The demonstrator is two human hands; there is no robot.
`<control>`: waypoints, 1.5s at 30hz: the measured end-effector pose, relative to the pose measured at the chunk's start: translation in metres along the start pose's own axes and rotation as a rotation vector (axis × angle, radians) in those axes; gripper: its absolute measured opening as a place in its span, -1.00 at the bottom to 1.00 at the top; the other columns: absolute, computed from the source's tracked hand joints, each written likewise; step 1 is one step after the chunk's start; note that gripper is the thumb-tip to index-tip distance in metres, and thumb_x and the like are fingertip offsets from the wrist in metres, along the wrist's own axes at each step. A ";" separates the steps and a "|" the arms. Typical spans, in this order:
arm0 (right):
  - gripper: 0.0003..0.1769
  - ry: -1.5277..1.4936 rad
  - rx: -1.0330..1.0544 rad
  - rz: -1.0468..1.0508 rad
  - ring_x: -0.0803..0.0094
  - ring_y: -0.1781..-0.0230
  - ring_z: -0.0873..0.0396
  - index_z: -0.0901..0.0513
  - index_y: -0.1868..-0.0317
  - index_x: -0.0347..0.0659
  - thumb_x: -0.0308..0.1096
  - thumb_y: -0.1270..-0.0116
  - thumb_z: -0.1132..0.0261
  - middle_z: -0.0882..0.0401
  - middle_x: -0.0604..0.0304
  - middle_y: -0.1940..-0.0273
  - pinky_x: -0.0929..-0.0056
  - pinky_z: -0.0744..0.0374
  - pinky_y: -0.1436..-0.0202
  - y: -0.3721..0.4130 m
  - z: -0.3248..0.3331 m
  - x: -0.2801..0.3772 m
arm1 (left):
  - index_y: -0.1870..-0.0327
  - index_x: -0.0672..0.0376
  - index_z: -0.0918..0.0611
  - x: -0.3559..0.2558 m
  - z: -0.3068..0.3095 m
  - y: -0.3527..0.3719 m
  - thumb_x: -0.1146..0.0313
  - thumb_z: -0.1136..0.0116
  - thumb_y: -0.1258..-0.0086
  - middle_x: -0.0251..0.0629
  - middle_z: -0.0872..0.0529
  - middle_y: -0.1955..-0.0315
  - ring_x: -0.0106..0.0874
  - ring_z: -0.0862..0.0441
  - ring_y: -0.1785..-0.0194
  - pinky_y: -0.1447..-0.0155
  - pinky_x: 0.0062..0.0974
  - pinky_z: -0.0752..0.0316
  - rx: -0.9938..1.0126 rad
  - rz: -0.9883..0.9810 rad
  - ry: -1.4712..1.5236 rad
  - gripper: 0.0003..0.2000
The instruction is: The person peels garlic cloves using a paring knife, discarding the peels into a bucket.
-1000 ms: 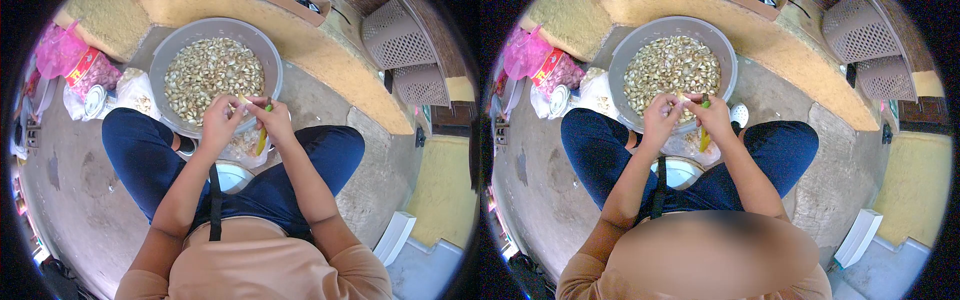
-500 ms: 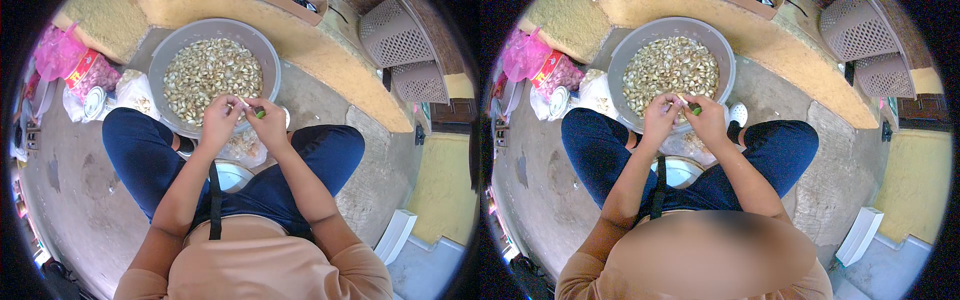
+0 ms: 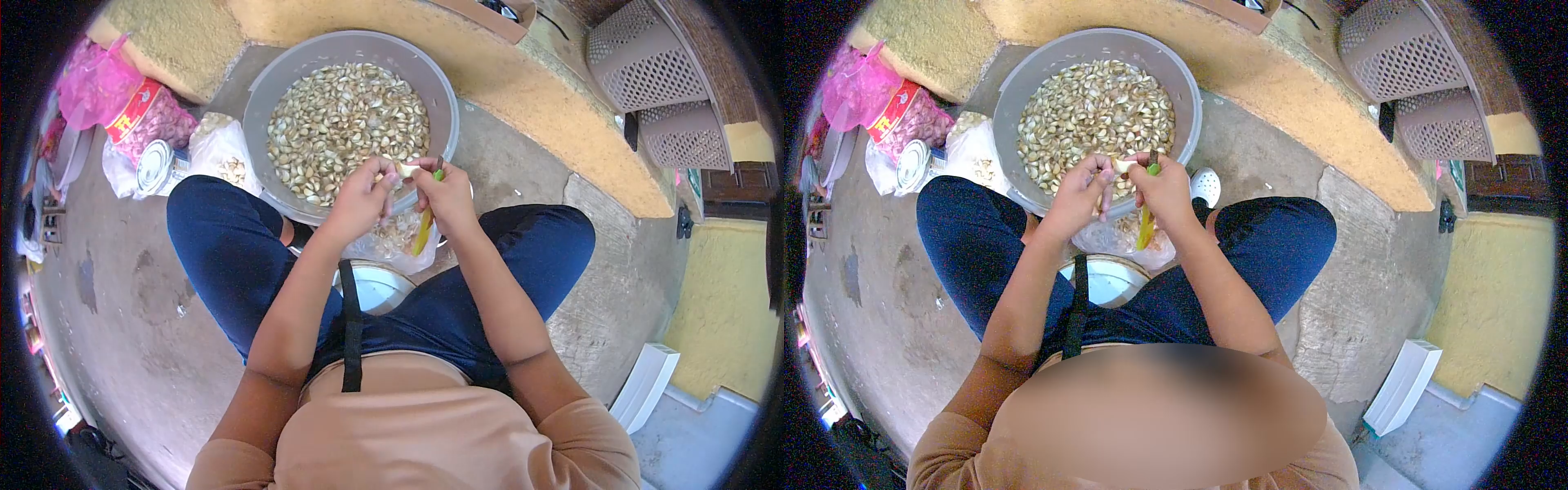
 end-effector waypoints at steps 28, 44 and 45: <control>-0.85 -0.227 0.199 -0.123 0.64 0.74 -0.30 -0.48 0.29 -0.29 -0.39 -0.15 -0.19 -0.47 0.24 0.53 0.63 -0.34 0.72 -0.003 0.009 -0.003 | 0.23 0.25 -0.49 0.001 -0.001 0.002 0.36 -0.12 -0.20 -0.34 -0.51 0.46 -0.64 -0.41 0.61 0.67 -0.68 -0.34 -0.118 0.007 0.141 -0.80; -0.86 -0.663 0.517 -0.399 0.71 0.76 -0.20 -0.44 0.34 -0.23 -0.33 -0.21 -0.10 -0.41 0.32 0.53 0.68 -0.24 0.73 -0.011 0.010 -0.019 | 0.34 0.25 -0.51 0.003 0.005 0.002 0.40 -0.08 -0.22 -0.37 -0.51 0.56 -0.60 -0.47 0.55 0.63 -0.66 -0.37 -0.133 0.041 0.177 -0.89; -0.86 -0.662 0.509 -0.401 0.71 0.77 -0.19 -0.44 0.34 -0.24 -0.33 -0.21 -0.10 -0.41 0.33 0.54 0.68 -0.24 0.73 -0.010 0.010 -0.018 | 0.33 0.25 -0.51 0.002 0.007 0.002 0.40 -0.07 -0.22 -0.37 -0.51 0.54 -0.60 -0.47 0.55 0.64 -0.66 -0.37 -0.140 0.033 0.170 -0.89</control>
Point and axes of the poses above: each hand's wrist, its own y-axis away from the middle knuckle, its own z-axis out of the back of the hand, x = y × z, the point moved 1 cm from there along -y, towards the middle knuckle
